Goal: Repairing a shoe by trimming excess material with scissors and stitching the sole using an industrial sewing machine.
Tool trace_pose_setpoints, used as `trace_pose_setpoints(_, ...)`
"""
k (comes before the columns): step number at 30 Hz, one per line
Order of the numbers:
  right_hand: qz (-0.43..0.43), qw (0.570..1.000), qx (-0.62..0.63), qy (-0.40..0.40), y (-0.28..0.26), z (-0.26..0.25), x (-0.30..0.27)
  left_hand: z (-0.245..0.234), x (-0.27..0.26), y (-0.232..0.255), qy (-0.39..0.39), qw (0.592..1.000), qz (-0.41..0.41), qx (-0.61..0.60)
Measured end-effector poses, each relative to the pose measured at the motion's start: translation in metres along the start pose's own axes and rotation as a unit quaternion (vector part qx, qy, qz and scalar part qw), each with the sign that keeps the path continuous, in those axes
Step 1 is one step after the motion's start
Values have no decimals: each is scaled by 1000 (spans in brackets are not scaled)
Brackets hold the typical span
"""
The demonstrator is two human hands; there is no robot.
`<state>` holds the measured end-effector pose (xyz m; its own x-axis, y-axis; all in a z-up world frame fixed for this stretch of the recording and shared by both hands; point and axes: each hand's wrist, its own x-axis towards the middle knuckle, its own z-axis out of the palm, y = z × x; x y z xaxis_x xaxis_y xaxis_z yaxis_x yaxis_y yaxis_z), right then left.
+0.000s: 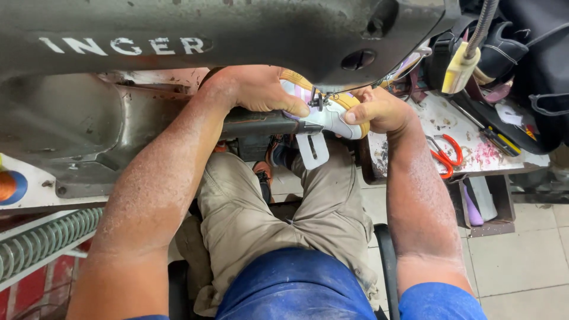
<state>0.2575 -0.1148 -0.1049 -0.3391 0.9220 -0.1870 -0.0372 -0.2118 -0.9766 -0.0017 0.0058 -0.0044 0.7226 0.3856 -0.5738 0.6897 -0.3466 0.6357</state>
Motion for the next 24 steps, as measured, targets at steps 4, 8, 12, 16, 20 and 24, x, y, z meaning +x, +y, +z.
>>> trace_pose_setpoints(4,-107,989,99,13,8,7,4,9,21,-27,102,988,105,-38)
trace_pose_setpoints(8,-123,988,94,-2,-17,17,11,12,21,-24,95,990,97,-36)
trace_pose_setpoints(12,-125,987,105,0,13,-6,10,14,20,-16,73,993,79,-53)
trace_pose_setpoints(16,-131,985,115,14,17,-12,12,16,32,-24,72,994,67,-44)
trace_pose_setpoints(20,-161,983,91,4,-27,16,10,15,29,-27,79,996,48,-20)
trace_pose_setpoints(24,-169,980,102,5,-4,2,8,14,29,-19,73,996,42,-7)
